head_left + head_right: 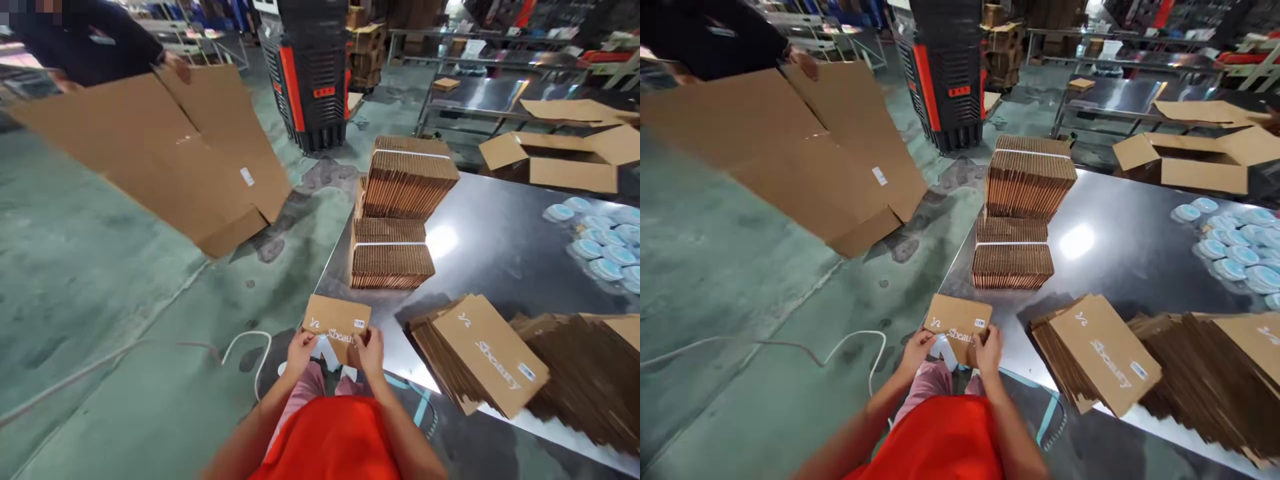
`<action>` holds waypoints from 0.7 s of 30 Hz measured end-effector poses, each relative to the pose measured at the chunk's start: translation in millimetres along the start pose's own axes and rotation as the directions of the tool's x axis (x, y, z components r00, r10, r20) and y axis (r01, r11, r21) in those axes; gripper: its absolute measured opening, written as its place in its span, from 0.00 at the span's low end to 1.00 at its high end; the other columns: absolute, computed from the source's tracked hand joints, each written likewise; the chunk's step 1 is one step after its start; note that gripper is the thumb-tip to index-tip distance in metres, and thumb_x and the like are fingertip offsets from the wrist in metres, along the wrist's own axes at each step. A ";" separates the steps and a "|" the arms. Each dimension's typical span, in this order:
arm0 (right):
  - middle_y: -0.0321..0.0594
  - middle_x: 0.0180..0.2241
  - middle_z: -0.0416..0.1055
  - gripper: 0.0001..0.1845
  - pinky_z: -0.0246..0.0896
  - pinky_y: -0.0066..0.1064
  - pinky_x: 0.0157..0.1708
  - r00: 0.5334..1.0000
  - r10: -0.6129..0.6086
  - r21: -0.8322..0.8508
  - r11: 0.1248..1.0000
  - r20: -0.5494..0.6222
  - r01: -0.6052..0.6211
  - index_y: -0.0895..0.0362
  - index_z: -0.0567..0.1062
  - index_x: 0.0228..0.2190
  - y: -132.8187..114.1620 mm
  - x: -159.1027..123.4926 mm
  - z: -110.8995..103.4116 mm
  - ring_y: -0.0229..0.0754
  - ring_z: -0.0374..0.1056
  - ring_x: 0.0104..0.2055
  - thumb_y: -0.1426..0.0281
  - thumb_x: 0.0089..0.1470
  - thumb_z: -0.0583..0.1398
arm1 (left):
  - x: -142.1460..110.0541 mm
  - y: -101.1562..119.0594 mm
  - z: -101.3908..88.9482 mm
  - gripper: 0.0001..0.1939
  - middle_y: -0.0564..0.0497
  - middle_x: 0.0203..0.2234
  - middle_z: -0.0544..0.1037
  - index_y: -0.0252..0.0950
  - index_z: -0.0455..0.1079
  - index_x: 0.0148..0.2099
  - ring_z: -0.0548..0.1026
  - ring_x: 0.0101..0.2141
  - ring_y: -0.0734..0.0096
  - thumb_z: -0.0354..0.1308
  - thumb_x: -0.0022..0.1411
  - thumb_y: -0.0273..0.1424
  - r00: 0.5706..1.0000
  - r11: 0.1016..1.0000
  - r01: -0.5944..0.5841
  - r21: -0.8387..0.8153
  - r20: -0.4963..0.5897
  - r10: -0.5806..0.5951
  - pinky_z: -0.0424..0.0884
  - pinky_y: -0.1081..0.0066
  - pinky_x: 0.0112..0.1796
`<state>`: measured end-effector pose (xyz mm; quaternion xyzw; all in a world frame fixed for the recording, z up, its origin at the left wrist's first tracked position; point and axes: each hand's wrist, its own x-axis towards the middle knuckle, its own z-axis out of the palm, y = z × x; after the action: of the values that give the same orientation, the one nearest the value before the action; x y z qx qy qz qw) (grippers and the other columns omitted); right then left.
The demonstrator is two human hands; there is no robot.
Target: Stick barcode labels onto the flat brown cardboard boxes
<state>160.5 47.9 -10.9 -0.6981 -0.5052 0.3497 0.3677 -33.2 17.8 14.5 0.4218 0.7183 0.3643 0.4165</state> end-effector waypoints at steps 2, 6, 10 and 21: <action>0.42 0.33 0.71 0.17 0.65 0.38 0.37 0.997 0.023 0.157 0.987 0.069 -0.034 0.55 0.65 0.37 -13.0 -9.6 -12.6 0.46 0.69 0.35 0.61 0.45 0.58 | -10.8 6.8 -3.2 0.17 0.54 0.17 0.68 0.37 0.65 0.21 0.69 0.22 0.68 0.54 0.49 0.45 1.000 1.000 -0.008 -0.010 0.006 0.008 0.66 0.68 0.28; 0.41 0.36 0.72 0.18 0.65 0.34 0.35 0.999 0.007 0.306 0.952 0.035 -0.018 0.54 0.63 0.42 -33.4 -25.6 -80.1 0.43 0.70 0.36 0.60 0.50 0.57 | -32.5 26.4 -12.3 0.16 0.48 0.30 0.78 0.36 0.70 0.33 0.75 0.33 0.63 0.53 0.54 0.45 0.998 0.994 -0.031 -0.105 0.055 0.037 0.71 0.66 0.35; 0.42 0.37 0.71 0.25 0.64 0.35 0.37 0.916 0.146 0.269 0.962 -0.373 -0.044 0.54 0.64 0.43 -29.8 -21.9 -197.8 0.43 0.69 0.37 0.57 0.46 0.62 | -49.7 52.3 -11.5 0.15 0.47 0.33 0.79 0.38 0.69 0.37 0.77 0.36 0.61 0.55 0.53 0.43 0.997 0.988 -0.035 -0.152 0.063 0.045 0.72 0.65 0.38; 0.56 0.45 0.64 0.25 0.54 0.50 0.49 0.742 -0.070 -0.229 0.967 -0.666 -0.114 0.61 0.68 0.44 -27.8 -6.2 -219.8 0.57 0.58 0.51 0.57 0.48 0.57 | -57.0 104.2 6.2 0.08 0.46 0.38 0.81 0.39 0.75 0.27 0.76 0.44 0.56 0.55 0.47 0.34 0.957 0.966 -0.054 -0.252 0.264 0.123 0.71 0.61 0.46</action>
<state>335.5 12.8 120.5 -0.8241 -0.3717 0.0123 0.4274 20.9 6.4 119.8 0.4465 0.5833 0.4049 0.5445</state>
